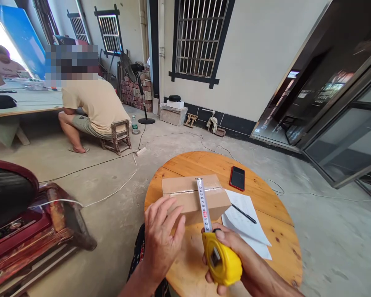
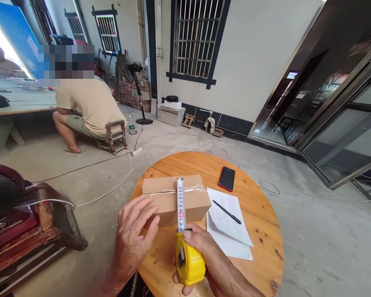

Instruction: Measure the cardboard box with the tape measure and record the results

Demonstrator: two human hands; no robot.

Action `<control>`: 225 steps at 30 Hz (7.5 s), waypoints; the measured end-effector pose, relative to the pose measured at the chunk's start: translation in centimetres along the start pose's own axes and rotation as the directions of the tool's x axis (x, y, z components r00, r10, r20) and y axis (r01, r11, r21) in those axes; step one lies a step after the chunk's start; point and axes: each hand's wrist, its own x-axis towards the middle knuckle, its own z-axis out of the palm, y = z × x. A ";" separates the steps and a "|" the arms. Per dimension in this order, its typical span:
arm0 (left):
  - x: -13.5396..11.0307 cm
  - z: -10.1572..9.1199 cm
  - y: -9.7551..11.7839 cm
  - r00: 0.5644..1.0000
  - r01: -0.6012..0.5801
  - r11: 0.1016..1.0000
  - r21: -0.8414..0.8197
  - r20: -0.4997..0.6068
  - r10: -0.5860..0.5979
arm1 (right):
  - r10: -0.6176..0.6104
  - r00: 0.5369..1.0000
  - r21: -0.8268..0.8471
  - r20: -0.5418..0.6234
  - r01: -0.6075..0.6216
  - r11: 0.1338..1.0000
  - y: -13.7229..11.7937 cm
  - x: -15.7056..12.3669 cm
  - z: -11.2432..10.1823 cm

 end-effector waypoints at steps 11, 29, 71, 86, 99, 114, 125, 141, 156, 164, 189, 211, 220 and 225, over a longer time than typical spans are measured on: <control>-1.0 1.3 -2.7 1.000 -0.018 1.000 0.001 0.025 0.018 | 0.130 0.991 -0.021 -0.020 -0.131 0.991 -2.5 3.5 -0.2; -1.1 1.7 -2.3 1.000 0.026 0.997 -0.075 -0.014 -0.027 | 0.132 0.991 0.022 -0.038 -0.131 0.991 -1.9 2.5 0.0; -1.1 1.9 -2.3 0.999 0.027 0.995 -0.094 -0.029 -0.029 | 0.159 0.987 0.075 -0.030 -0.156 0.985 -0.7 1.6 -0.1; -1.1 2.0 -2.2 0.999 0.030 0.996 -0.084 -0.030 -0.033 | 0.138 0.990 0.082 -0.008 -0.137 0.987 -0.3 1.8 -0.2; -1.3 2.0 -2.3 0.999 0.026 0.997 -0.070 -0.034 -0.028 | 0.015 1.000 -0.030 -0.006 -0.015 0.999 0.0 1.5 0.0; 3.1 2.1 -5.3 0.995 0.040 0.999 0.012 0.087 -0.041 | -0.183 0.982 -0.059 -0.036 0.181 0.982 4.7 -1.8 -4.0; 15.0 10.3 -7.7 0.833 -0.082 0.980 0.179 0.553 -0.032 | -0.229 0.973 0.111 -0.007 0.228 0.967 5.7 -0.9 -4.7; 4.4 4.3 -7.4 0.944 0.042 0.999 0.021 0.327 -0.047 | -0.099 0.995 0.079 0.025 0.097 0.992 1.2 1.2 -3.2; -1.9 4.8 -6.6 0.981 0.160 0.985 -0.065 0.119 -0.152 | 0.177 0.984 -0.014 -0.004 -0.177 0.984 -4.7 7.5 -2.4; -2.0 5.1 -5.9 0.976 0.202 0.975 -0.087 0.097 -0.193 | 0.184 0.983 -0.016 -0.013 -0.184 0.983 -4.1 7.2 -2.6; -2.0 5.1 -5.2 0.981 0.191 0.976 -0.108 0.068 -0.184 | 0.153 0.988 0.031 0.002 -0.153 0.988 -2.9 7.3 -1.4; 1.1 -1.1 -2.1 0.681 0.732 0.517 -0.444 0.451 -0.577 | 0.011 0.994 -0.766 0.108 0.077 0.638 -0.9 -2.1 -2.8; -4.5 1.1 -0.2 0.548 0.832 0.353 -0.428 0.531 -0.647 | -0.202 0.974 -0.975 -0.100 -0.055 0.216 -1.5 -2.3 0.3; -7.8 1.1 -1.6 0.637 0.770 0.502 -0.394 0.442 -0.631 | -0.441 0.887 -0.990 0.139 0.127 -0.058 -4.2 0.2 0.5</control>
